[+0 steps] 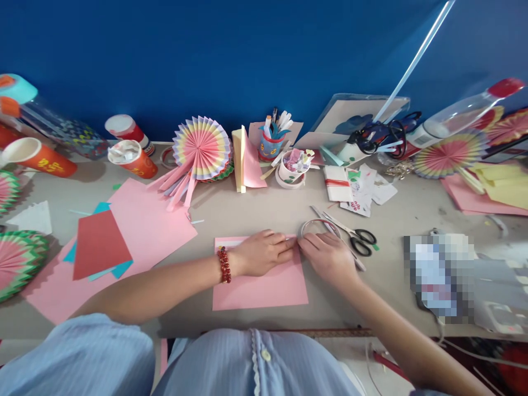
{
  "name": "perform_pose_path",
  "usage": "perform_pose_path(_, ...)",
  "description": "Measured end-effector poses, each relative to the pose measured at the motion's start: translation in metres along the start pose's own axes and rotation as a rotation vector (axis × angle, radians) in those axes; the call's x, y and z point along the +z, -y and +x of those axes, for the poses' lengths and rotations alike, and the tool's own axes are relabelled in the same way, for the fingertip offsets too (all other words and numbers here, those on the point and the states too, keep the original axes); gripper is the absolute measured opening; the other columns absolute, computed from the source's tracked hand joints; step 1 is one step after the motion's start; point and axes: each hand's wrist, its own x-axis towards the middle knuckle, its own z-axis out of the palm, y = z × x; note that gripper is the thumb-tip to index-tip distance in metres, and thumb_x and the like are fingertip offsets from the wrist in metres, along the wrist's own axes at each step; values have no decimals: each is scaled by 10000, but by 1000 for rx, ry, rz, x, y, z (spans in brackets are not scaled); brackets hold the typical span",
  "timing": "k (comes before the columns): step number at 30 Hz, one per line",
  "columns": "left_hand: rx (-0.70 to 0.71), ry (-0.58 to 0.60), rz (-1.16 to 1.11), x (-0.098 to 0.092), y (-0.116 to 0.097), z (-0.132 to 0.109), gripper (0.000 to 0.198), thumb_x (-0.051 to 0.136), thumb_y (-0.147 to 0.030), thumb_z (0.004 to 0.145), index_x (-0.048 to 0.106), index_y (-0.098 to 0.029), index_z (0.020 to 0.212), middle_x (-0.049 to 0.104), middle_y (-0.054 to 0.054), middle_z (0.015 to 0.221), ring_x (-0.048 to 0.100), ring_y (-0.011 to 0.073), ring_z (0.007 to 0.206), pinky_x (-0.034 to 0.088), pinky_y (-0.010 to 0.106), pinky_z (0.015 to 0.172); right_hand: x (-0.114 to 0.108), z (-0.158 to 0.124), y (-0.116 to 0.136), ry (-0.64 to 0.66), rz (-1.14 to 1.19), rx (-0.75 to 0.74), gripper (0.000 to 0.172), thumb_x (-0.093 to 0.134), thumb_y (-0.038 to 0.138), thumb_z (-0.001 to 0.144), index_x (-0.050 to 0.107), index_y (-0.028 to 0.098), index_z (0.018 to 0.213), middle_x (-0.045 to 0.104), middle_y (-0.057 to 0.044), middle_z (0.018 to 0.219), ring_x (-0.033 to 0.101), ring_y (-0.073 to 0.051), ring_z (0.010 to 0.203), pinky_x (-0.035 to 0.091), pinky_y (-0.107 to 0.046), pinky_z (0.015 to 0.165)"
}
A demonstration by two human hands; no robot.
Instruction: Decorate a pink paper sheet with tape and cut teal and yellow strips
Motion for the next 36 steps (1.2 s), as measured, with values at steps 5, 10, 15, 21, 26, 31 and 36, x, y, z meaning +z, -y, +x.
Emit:
perform_pose_path(5,-22,19,-12,2,0,-2,355,408,-167,1002,574,-197,1315,524,82,1480,505,219,1235,407,368,929,6,-10,-2,-125,122,50,221,492,142,977,706,177,933,706,-45,869,584,-165,770,380,-297,762)
perform_pose_path(10,-13,21,-16,-1,0,-5,365,432,-167,990,567,-192,1328,531,79,1473,507,225,1207,411,380,906,8,-15,-2,-124,220,123,218,490,185,993,706,185,960,723,-57,936,634,-171,823,431,-292,787)
perform_pose_path(15,-6,35,12,-4,-1,-7,361,407,-166,998,575,-180,1317,483,60,1521,505,223,1167,396,388,881,3,-33,-13,-194,232,255,183,515,218,993,696,193,994,728,-59,973,676,-194,872,480,-300,794)
perform_pose_path(21,38,3,-90,-3,5,-5,343,428,-175,1009,584,-269,1299,446,11,1554,528,217,1151,385,385,841,-18,-40,-13,-274,349,303,191,535,215,984,674,217,1116,720,-63,1028,691,-199,923,514,-291,799)
perform_pose_path(26,-219,-207,-500,-28,4,-3,221,463,-255,1029,596,-210,1199,639,74,1319,574,202,1130,413,354,957,-41,-27,11,-283,572,232,269,521,123,965,638,235,1180,702,-63,1023,680,-184,910,525,-283,773)
perform_pose_path(31,-428,-442,-901,-75,-11,-4,200,653,-345,940,624,-183,1056,657,65,1071,613,189,1046,465,296,934,-50,-15,34,-327,638,147,321,537,65,938,618,239,1196,684,-71,1021,666,-187,923,518,-291,765)
perform_pose_path(36,-515,-465,-926,-88,-22,-7,82,607,-253,967,615,-187,920,651,35,926,622,172,936,466,283,867,-51,-3,49,-339,656,113,306,546,64,940,615,247,1175,690,-63,997,664,-190,908,512,-304,771)
